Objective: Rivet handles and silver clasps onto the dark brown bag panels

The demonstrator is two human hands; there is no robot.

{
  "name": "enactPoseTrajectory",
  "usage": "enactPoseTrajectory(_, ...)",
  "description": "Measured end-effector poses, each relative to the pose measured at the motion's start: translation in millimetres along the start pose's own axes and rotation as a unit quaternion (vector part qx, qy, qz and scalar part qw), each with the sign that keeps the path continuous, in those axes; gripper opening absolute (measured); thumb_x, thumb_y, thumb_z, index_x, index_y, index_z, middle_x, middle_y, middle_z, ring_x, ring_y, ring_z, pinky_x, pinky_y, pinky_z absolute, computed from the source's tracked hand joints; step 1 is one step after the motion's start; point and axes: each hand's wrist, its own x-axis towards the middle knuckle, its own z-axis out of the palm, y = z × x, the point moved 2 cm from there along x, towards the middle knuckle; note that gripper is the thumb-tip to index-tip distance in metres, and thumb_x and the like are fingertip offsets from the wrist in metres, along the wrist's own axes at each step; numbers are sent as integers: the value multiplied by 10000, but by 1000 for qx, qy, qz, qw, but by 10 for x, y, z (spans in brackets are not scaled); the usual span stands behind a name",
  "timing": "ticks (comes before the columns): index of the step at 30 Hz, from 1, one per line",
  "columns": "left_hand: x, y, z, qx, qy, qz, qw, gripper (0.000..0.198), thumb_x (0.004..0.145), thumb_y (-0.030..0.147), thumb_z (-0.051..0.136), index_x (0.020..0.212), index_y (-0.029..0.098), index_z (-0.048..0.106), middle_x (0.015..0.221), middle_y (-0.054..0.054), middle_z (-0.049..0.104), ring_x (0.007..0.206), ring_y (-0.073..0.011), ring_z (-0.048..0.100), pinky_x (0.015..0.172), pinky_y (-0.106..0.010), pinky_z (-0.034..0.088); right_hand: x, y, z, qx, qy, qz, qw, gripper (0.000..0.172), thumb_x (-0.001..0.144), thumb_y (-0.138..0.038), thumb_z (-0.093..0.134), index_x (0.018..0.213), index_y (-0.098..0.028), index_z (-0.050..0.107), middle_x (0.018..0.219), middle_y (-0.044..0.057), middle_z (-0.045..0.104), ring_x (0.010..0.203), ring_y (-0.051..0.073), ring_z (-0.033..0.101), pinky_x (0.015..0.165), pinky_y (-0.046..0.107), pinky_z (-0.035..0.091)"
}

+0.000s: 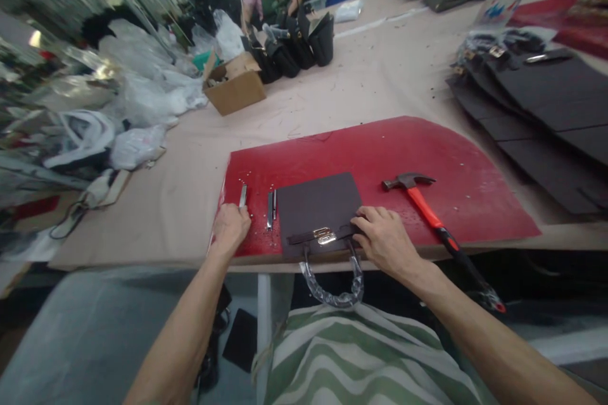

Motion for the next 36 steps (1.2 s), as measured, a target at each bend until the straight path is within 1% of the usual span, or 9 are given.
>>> enactPoseTrajectory(2, -123, 95, -42, -11, 53, 41, 998, 319, 920, 335, 482, 1031, 81, 638, 1060, -234, 646, 1038, -354, 626, 889, -459, 492, 44, -23, -27, -16, -29, -39, 999, 172, 891, -193, 612, 1054, -195, 668, 1130, 103, 640, 998, 257, 512, 833, 373, 318)
enactPoseTrajectory(4, -313, 236, -99, -50, 89, 125, 987, 266, 939, 309, 496, 1066, 109, 616, 1080, -188, 640, 1049, -322, 613, 910, -438, 486, 84, -44, -47, -38, -61, -78, 994, 144, 893, -174, 599, 1021, -186, 662, 1064, 103, 641, 951, 249, 512, 811, 366, 310)
enactPoseTrajectory(9, -899, 688, -91, -124, -39, 384, 914, 101, 936, 263, 594, 1003, 189, 613, 987, -74, 630, 913, -226, 603, 839, -347, 499, 136, -47, -43, -85, -88, -148, 981, 124, 874, -145, 607, 993, -171, 634, 1006, 107, 610, 908, 242, 494, 793, 350, 315)
enactPoseTrajectory(14, -1105, 948, -64, 22, -53, 456, 888, 66, 908, 125, 550, 928, 166, 598, 934, -96, 586, 878, -263, 552, 757, -381, 478, 113, -38, 16, -100, -102, -175, 974, 169, 879, -144, 593, 1043, -164, 624, 1028, 102, 592, 908, 239, 478, 796, 338, 347)
enactPoseTrajectory(19, -1087, 868, -80, 96, -33, 544, 833, 186, 822, 22, 509, 946, 130, 595, 900, -111, 582, 804, -255, 542, 681, -373, 470, 86, 23, 50, -82, -86, -185, 975, 200, 855, -91, 586, 1034, -164, 639, 1036, 97, 606, 897, 225, 481, 801, 335, 377)
enactPoseTrajectory(23, -1015, 582, 4, -34, 16, 625, 780, 225, 916, 68, 450, 1033, 144, 626, 1022, -122, 649, 923, -232, 595, 800, -376, 528, 95, 173, 86, 3, -52, -236, 970, 111, 883, -106, 581, 916, -172, 664, 1043, 90, 642, 874, 202, 494, 784, 321, 405)
enactPoseTrajectory(27, -1016, 399, 114, -145, 114, 632, 753, 273, 944, 71, 438, 1124, 131, 633, 1134, -137, 678, 1072, -230, 608, 930, -391, 550, 95, 266, 129, 77, -12, -284, 956, 136, 846, -71, 599, 804, -182, 665, 1029, 80, 666, 878, 195, 509, 768, 316, 430)
enactPoseTrajectory(31, -1123, 409, 198, -149, 150, 594, 777, 375, 902, 6, 412, 1197, 107, 621, 1186, -153, 671, 1099, -250, 609, 949, -414, 566, 37, 226, 154, 110, 29, -258, 960, 184, 849, -45, 549, 861, -182, 672, 1015, 95, 659, 871, 204, 512, 758, 341, 458)
enactPoseTrajectory(36, -1224, 428, 265, -152, 139, 552, 808, 476, 870, -14, 394, 1273, 127, 605, 1222, -165, 656, 1150, -273, 595, 956, -458, 569, -67, 140, 151, 191, 57, -209, 957, 299, 885, -50, 435, 1031, -186, 659, 1056, 108, 635, 971, 223, 541, 867, 416, 487)
